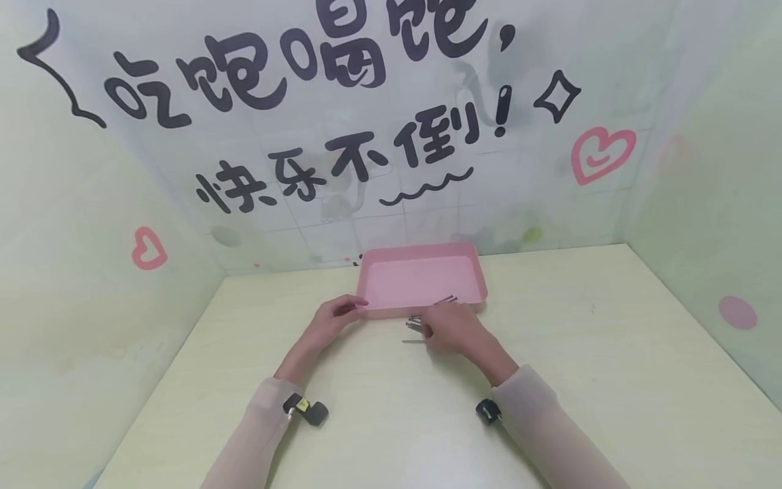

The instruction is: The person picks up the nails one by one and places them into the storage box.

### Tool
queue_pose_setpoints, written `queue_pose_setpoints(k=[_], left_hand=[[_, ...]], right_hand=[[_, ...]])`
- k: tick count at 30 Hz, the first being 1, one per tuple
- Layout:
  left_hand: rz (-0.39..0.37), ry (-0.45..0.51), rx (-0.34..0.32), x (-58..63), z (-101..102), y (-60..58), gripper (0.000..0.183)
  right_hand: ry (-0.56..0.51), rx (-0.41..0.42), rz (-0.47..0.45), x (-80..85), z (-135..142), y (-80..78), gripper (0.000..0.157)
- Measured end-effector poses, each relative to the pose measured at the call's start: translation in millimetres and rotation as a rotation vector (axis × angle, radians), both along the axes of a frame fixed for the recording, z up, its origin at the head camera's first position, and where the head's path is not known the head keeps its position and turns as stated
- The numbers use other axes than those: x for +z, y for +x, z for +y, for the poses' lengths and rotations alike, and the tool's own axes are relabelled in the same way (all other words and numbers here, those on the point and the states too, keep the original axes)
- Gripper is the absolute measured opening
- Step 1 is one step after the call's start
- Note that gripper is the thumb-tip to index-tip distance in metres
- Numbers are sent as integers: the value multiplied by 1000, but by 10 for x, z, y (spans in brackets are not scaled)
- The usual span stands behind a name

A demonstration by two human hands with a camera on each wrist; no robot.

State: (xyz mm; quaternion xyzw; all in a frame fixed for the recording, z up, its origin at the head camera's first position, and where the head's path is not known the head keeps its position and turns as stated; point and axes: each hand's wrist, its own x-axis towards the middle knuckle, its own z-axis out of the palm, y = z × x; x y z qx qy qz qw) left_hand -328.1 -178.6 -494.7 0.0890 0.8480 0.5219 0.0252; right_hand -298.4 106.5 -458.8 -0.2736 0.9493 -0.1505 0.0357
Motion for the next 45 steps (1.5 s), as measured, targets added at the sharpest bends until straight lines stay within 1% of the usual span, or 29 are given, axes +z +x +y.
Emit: queue_pose_setpoints(k=[3, 9, 14, 18, 26, 33, 39, 45], left_hand=[[-9, 0, 1, 0, 0, 6, 21], [-1, 12, -12, 11, 8, -24, 23], [1, -8, -1, -16, -8, -44, 22], [17, -25, -8, -29, -10, -59, 22], [14, -32, -4, -32, -7, -67, 21], [7, -28, -3, -41, -11, -49, 22], [5, -23, 2, -51, -15, -34, 22], [4, -17, -2, -36, -12, -29, 22]], right_hand=[[9, 8, 16, 3, 17, -5, 16], [16, 6, 80, 77, 56, -13, 15], [8, 18, 61, 136, 68, -8, 13], [-27, 8, 49, 175, 81, 9, 13], [-72, 18, 72, 193, 113, 9, 13], [-85, -3, 67, 218, 133, 12, 10], [-108, 5, 106, 234, 156, -3, 11], [-97, -16, 136, 243, 185, -27, 8]])
